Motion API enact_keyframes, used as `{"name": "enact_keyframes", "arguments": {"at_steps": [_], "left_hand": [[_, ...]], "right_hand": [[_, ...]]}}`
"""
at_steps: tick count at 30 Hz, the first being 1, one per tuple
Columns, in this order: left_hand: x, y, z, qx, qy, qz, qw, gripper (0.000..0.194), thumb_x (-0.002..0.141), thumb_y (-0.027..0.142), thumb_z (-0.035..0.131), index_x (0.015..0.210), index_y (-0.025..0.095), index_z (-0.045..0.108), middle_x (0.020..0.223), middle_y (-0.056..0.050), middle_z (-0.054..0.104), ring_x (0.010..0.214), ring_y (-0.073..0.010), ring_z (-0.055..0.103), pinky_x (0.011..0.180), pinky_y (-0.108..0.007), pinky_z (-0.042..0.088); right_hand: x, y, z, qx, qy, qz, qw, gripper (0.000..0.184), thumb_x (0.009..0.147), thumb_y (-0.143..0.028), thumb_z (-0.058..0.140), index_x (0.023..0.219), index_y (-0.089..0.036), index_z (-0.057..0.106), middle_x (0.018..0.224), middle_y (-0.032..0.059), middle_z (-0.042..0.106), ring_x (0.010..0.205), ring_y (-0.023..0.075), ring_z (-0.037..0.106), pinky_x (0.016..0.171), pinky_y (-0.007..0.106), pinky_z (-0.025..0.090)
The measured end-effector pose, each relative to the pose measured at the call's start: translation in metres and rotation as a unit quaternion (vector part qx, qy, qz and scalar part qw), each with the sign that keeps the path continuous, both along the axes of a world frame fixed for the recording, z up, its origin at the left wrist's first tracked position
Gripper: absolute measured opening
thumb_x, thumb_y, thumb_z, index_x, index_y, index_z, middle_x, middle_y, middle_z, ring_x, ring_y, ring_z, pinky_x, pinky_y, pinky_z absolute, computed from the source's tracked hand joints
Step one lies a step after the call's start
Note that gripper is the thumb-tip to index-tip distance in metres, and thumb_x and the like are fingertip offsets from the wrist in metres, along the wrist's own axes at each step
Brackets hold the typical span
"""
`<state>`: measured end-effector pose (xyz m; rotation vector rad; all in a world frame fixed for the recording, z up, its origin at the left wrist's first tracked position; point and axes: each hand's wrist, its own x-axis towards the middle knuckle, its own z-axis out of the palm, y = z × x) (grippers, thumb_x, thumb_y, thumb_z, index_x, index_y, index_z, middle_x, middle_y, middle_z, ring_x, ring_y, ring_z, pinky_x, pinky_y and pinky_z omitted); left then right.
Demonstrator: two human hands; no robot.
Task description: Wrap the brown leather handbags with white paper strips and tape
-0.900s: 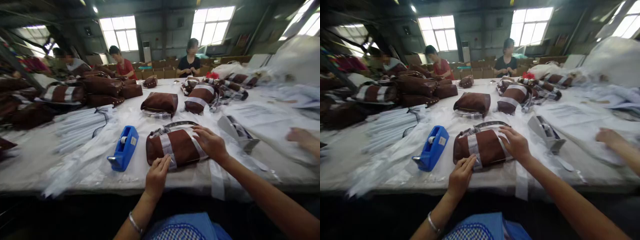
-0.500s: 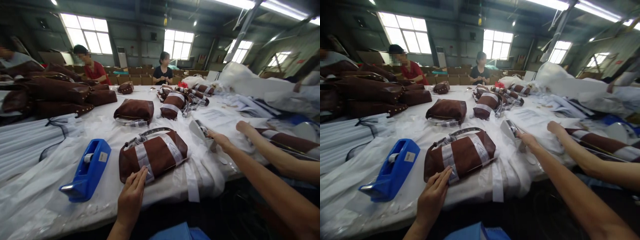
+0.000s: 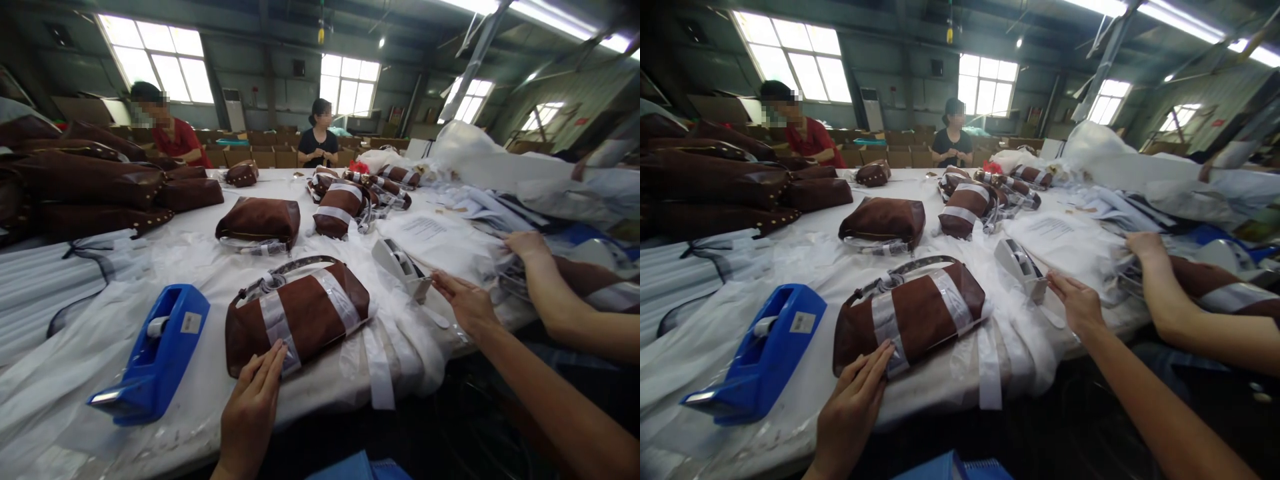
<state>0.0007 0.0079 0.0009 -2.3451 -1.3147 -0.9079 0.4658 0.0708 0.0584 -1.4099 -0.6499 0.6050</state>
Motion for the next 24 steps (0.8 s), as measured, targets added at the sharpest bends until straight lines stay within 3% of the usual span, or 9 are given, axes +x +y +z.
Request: {"name": "enact_keyframes", "arguments": {"at_steps": [4, 11, 14, 18, 21, 24], "left_hand": [[-0.002, -0.001, -0.001, -0.001, 0.003, 0.0, 1.0, 0.058, 0.095, 0.008, 0.051, 0.15, 0.021, 0.04, 0.137, 0.004, 0.062, 0.112, -0.0213, 0.059, 0.102, -0.035, 0.046], [0.0, 0.0, -0.001, -0.01, -0.002, -0.001, 1.0, 0.06, 0.094, 0.008, 0.054, 0.151, 0.021, 0.039, 0.136, 0.004, 0.063, 0.113, -0.0201, 0.059, 0.106, -0.033, 0.043], [0.0, 0.001, -0.002, -0.013, -0.005, -0.004, 1.0, 0.061, 0.094, 0.007, 0.053, 0.151, 0.021, 0.038, 0.136, 0.004, 0.063, 0.113, -0.0198, 0.059, 0.107, -0.033, 0.042], [0.0, 0.001, -0.003, -0.01, -0.008, 0.0, 1.0, 0.062, 0.093, 0.007, 0.053, 0.151, 0.024, 0.038, 0.135, 0.005, 0.064, 0.111, -0.0199, 0.059, 0.106, -0.033, 0.043], [-0.001, 0.001, -0.002, -0.012, -0.005, -0.003, 1.0, 0.063, 0.093, 0.008, 0.053, 0.152, 0.024, 0.036, 0.135, 0.004, 0.064, 0.111, -0.0207, 0.06, 0.105, -0.034, 0.044], [-0.002, 0.001, -0.001, -0.011, 0.003, -0.005, 1.0, 0.065, 0.093, 0.008, 0.052, 0.153, 0.024, 0.034, 0.135, 0.003, 0.064, 0.11, -0.0209, 0.061, 0.105, -0.035, 0.046]], "right_hand": [[-0.011, -0.017, 0.0, -0.006, -0.035, -0.005, 0.999, 0.033, 0.067, -0.043, 0.085, 0.09, -0.021, 0.079, 0.104, 0.0054, 0.077, 0.115, 0.0266, 0.066, 0.11, 0.041, 0.048], [-0.012, -0.011, 0.04, -0.051, -0.227, -0.018, 0.972, 0.03, 0.074, -0.052, 0.078, 0.095, -0.029, 0.079, 0.103, 0.0011, 0.077, 0.113, 0.0281, 0.066, 0.111, 0.044, 0.044], [-0.004, -0.021, 0.045, -0.103, -0.223, -0.005, 0.969, 0.034, 0.071, -0.053, 0.079, 0.091, -0.026, 0.08, 0.1, 0.004, 0.078, 0.109, 0.0297, 0.068, 0.106, 0.045, 0.048], [0.005, -0.045, 0.032, -0.178, -0.147, 0.039, 0.972, 0.038, 0.07, -0.054, 0.076, 0.087, -0.02, 0.08, 0.101, 0.0104, 0.077, 0.094, 0.0278, 0.07, 0.079, 0.038, 0.059], [0.01, -0.056, 0.013, -0.23, -0.137, 0.054, 0.962, 0.04, 0.069, -0.056, 0.074, 0.085, -0.02, 0.08, 0.104, 0.012, 0.076, 0.09, 0.0259, 0.07, 0.063, 0.032, 0.054], [0.016, -0.054, -0.008, -0.262, -0.149, 0.068, 0.951, 0.043, 0.07, -0.059, 0.071, 0.086, -0.02, 0.08, 0.101, 0.011, 0.077, 0.089, 0.0256, 0.069, 0.06, 0.031, 0.05]]}}
